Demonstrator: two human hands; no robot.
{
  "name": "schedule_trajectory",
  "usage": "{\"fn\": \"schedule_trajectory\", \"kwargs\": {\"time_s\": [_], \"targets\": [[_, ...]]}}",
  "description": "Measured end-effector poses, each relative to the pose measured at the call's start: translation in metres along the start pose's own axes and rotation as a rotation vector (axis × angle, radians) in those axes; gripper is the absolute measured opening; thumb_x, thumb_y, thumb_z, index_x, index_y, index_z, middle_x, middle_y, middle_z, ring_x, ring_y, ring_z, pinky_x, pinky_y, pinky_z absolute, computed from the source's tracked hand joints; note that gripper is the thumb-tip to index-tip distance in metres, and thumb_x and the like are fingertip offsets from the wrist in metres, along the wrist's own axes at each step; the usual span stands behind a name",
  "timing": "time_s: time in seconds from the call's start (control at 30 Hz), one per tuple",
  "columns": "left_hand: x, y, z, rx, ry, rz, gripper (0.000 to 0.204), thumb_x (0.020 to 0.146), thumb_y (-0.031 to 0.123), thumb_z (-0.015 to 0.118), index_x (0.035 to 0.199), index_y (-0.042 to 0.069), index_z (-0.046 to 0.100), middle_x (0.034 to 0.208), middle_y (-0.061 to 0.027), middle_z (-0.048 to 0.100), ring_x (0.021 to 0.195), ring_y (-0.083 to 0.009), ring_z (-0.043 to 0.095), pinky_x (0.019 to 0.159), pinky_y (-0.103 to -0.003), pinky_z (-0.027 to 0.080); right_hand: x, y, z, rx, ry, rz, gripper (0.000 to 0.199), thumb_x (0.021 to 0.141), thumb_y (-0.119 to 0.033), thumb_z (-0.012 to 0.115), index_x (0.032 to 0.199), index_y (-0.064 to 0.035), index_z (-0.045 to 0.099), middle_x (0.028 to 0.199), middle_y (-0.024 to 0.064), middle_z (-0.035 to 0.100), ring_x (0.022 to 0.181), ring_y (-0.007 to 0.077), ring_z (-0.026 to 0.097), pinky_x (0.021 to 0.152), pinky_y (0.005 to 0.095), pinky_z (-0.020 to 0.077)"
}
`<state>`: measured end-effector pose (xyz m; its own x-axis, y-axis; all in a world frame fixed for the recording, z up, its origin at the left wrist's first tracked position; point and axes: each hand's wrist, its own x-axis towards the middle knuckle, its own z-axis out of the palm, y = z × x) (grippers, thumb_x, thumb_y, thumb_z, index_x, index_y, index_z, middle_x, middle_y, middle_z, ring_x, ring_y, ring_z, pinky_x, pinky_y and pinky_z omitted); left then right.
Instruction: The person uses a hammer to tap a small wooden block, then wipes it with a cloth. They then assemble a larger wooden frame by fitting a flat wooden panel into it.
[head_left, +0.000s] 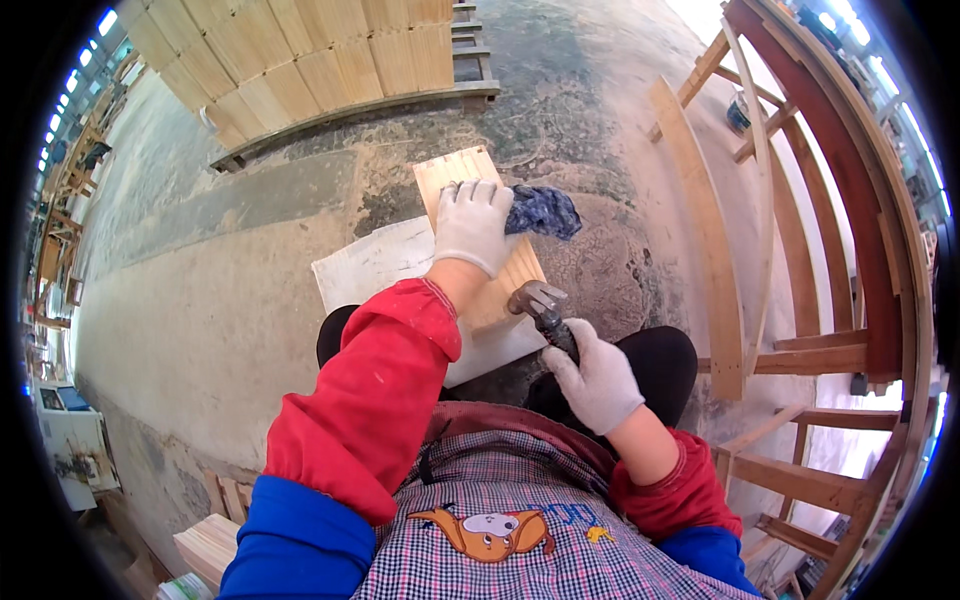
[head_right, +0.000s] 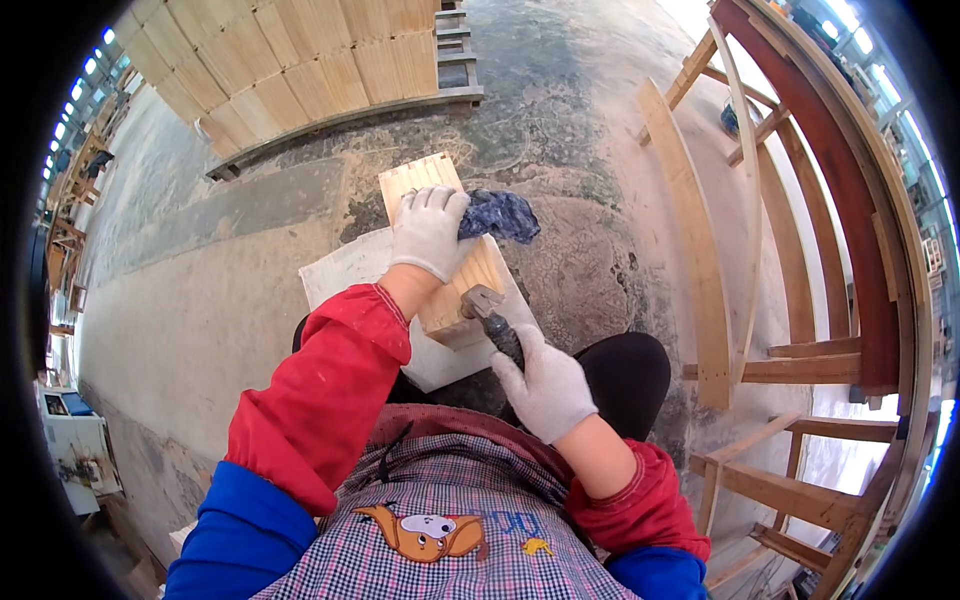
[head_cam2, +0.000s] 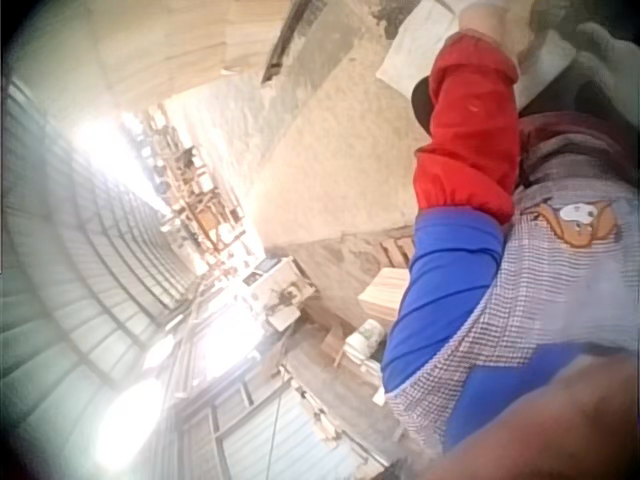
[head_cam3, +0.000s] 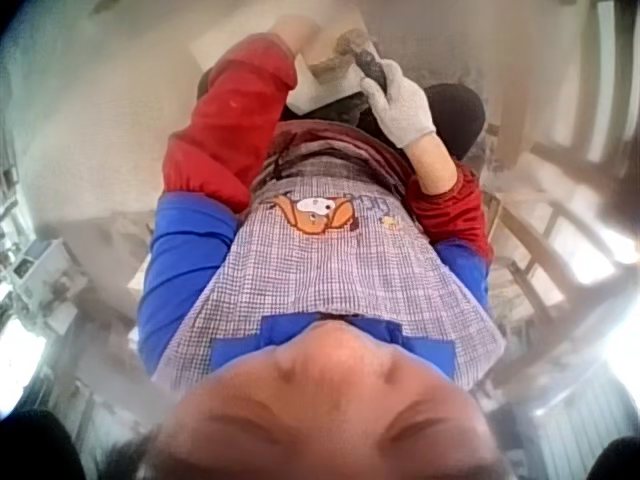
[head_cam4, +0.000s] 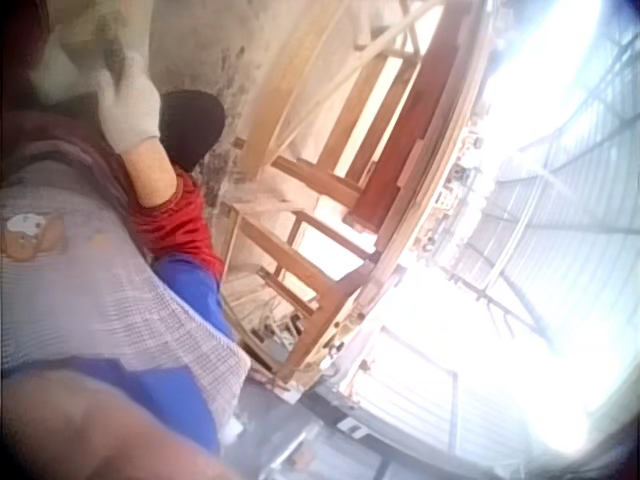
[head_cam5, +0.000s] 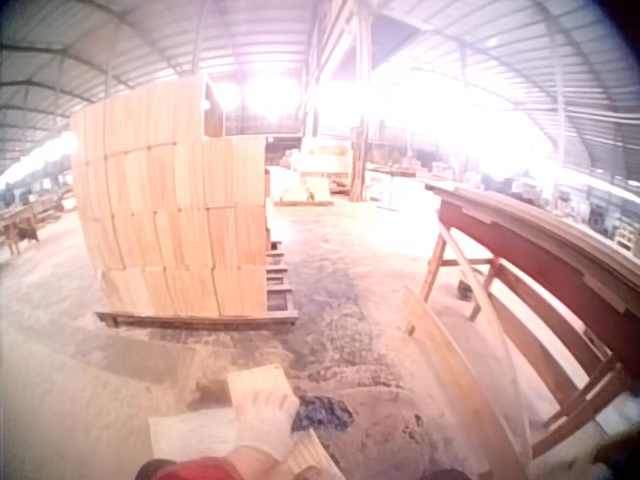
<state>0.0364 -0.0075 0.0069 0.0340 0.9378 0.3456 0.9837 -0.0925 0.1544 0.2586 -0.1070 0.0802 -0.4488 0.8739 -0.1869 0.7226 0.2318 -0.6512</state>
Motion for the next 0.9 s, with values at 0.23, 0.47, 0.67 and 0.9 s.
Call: {"fn": "schedule_trajectory", "kwargs": {"time_s": [0.23, 0.47, 0.67, 0.9], "targets": [[0.002, -0.008, 0.006, 0.025, 0.003, -0.017, 0.051, 0.072, 0.033, 0.079, 0.114, 0.011, 0.06, 0.116, -0.01, 0.061, 0.117, -0.0288, 0.055, 0.104, -0.046, 0.038, -0.015, -0.035, -0.023, 0.423, 0.183, -0.212, 0.044, 0.087, -0.01, 0.069, 0.127, 0.0011, 0.053, 0.091, 0.0206, 0.068, 0.08, 0.0365, 0.071, 0.073, 0.0371, 0.0557], [0.001, -0.006, -0.002, -0.009, 0.027, -0.004, 0.053, 0.072, 0.033, 0.08, 0.115, 0.012, 0.059, 0.116, -0.0093, 0.06, 0.116, -0.0288, 0.055, 0.105, -0.046, 0.038, 0.004, -0.006, 0.007, 0.012, 0.002, -0.096, 0.036, 0.091, -0.03, 0.066, 0.116, -0.0057, 0.057, 0.087, 0.0224, 0.067, 0.081, 0.0435, 0.066, 0.069, 0.0494, 0.0527], [0.001, -0.006, 0.008, 0.042, 0.036, -0.01, 0.052, 0.071, 0.031, 0.08, 0.115, 0.013, 0.058, 0.115, -0.0082, 0.06, 0.116, -0.0284, 0.055, 0.105, -0.047, 0.038, -0.014, -0.028, -0.007, 0.329, 0.273, -0.342, 0.045, 0.087, -0.017, 0.071, 0.126, 0.0004, 0.056, 0.088, 0.0219, 0.068, 0.082, 0.0365, 0.071, 0.069, 0.0366, 0.0561], [-0.004, -0.003, -0.002, 0.006, -0.001, -0.026, 0.052, 0.073, 0.03, 0.079, 0.116, 0.013, 0.058, 0.117, -0.0095, 0.06, 0.119, -0.0289, 0.054, 0.107, -0.046, 0.037, 0.006, -0.018, -0.003, -0.052, 0.006, -0.149, 0.037, 0.091, -0.029, 0.066, 0.117, -0.0041, 0.057, 0.088, 0.0233, 0.067, 0.078, 0.0419, 0.067, 0.066, 0.0466, 0.0532]]}}
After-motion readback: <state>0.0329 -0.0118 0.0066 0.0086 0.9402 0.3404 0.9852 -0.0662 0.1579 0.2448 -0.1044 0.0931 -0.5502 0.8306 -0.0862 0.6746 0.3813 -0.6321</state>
